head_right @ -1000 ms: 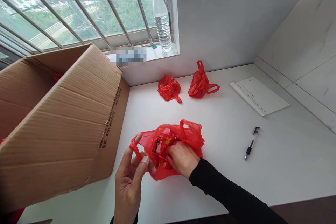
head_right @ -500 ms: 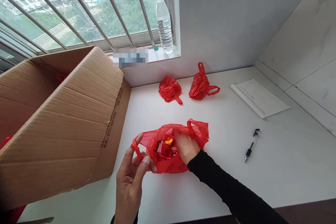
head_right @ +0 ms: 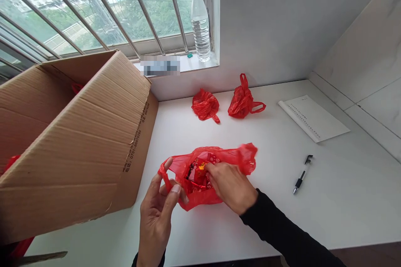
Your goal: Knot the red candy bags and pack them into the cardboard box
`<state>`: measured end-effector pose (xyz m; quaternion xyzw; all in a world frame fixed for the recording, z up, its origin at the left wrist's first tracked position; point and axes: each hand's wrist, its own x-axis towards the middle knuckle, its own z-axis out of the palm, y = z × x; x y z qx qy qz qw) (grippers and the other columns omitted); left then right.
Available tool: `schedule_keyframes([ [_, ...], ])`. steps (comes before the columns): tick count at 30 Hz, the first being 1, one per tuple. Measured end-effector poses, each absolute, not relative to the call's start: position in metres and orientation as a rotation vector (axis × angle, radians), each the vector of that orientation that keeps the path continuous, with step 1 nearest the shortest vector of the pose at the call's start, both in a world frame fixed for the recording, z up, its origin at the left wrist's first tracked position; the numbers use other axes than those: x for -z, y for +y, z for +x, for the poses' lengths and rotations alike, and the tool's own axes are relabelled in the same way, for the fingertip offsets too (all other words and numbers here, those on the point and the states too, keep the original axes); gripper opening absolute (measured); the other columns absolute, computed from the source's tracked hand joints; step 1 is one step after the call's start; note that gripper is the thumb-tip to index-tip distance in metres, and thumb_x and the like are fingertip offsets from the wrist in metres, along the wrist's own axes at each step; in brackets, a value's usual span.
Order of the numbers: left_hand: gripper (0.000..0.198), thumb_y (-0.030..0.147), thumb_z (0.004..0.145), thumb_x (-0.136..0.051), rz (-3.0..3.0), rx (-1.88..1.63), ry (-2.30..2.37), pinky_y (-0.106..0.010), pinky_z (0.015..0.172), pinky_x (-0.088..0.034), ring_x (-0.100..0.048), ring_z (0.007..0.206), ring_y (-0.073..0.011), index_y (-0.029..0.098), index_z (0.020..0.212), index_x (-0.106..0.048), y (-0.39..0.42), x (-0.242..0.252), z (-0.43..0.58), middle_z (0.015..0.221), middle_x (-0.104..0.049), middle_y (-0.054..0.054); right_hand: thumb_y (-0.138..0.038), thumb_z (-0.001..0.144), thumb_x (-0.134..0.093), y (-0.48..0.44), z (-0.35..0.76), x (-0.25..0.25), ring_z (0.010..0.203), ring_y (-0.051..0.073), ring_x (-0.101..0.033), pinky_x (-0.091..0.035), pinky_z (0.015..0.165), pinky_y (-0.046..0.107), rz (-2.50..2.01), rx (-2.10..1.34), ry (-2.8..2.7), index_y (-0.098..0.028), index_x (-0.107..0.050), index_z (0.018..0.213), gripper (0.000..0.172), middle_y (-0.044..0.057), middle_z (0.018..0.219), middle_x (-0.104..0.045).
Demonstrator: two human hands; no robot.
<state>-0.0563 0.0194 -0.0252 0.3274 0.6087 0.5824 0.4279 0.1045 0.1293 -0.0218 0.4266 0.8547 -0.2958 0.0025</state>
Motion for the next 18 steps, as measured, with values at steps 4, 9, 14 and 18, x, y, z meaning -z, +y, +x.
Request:
schedule_keyframes([
  [4, 0.03, 0.031, 0.101, -0.063, 1.013, -1.511, 1.678, -0.028, 0.087, -0.051, -0.063, 0.095, -0.0166, 0.035, 0.13, -0.065, 0.018, 0.027, -0.061, 0.11, -0.068, -0.002, -0.023, 0.104, -0.052, 0.11, 0.13, -0.003, 0.108, 0.024, -0.064, -0.049, 0.099, 0.042, 1.69, 0.509, 3.268, -0.029, -0.059, 0.127, 0.025, 0.007, 0.113, -0.067],
  [9, 0.047, 0.021, 0.098, -0.066, 1.247, -1.653, 1.782, -0.039, 0.111, -0.043, -0.05, 0.136, -0.0238, 0.042, 0.139, -0.059, 0.023, 0.032, -0.063, 0.145, -0.049, -0.005, -0.049, 0.095, -0.065, 0.116, 0.167, -0.005, 0.136, 0.043, -0.047, -0.032, 0.113, 0.066, 2.333, -0.17, 2.954, -0.019, -0.046, 0.146, 0.063, 0.023, 0.14, -0.053],
  [14, 0.061, 0.013, 0.1, -0.058, 1.438, -1.695, 1.584, -0.054, 0.116, -0.041, -0.038, 0.151, -0.0294, 0.044, 0.151, -0.045, 0.029, 0.024, -0.061, 0.162, -0.041, -0.007, -0.053, 0.099, -0.055, 0.127, 0.189, -0.014, 0.09, 0.025, -0.074, -0.059, 0.078, 0.04, 2.339, 0.842, 2.55, -0.032, -0.068, 0.119, 0.032, 0.003, 0.114, -0.076],
  [18, 0.059, 0.013, 0.102, -0.053, 1.475, -1.793, 1.421, -0.062, 0.112, -0.045, -0.047, 0.146, -0.0321, 0.045, 0.151, -0.045, 0.027, 0.006, -0.056, 0.15, -0.059, -0.007, -0.056, 0.091, -0.064, 0.116, 0.185, -0.057, 0.089, 0.022, -0.074, -0.059, 0.068, 0.029, 2.409, 0.951, 2.666, -0.035, -0.072, 0.114, 0.032, 0.001, 0.109, -0.078],
])
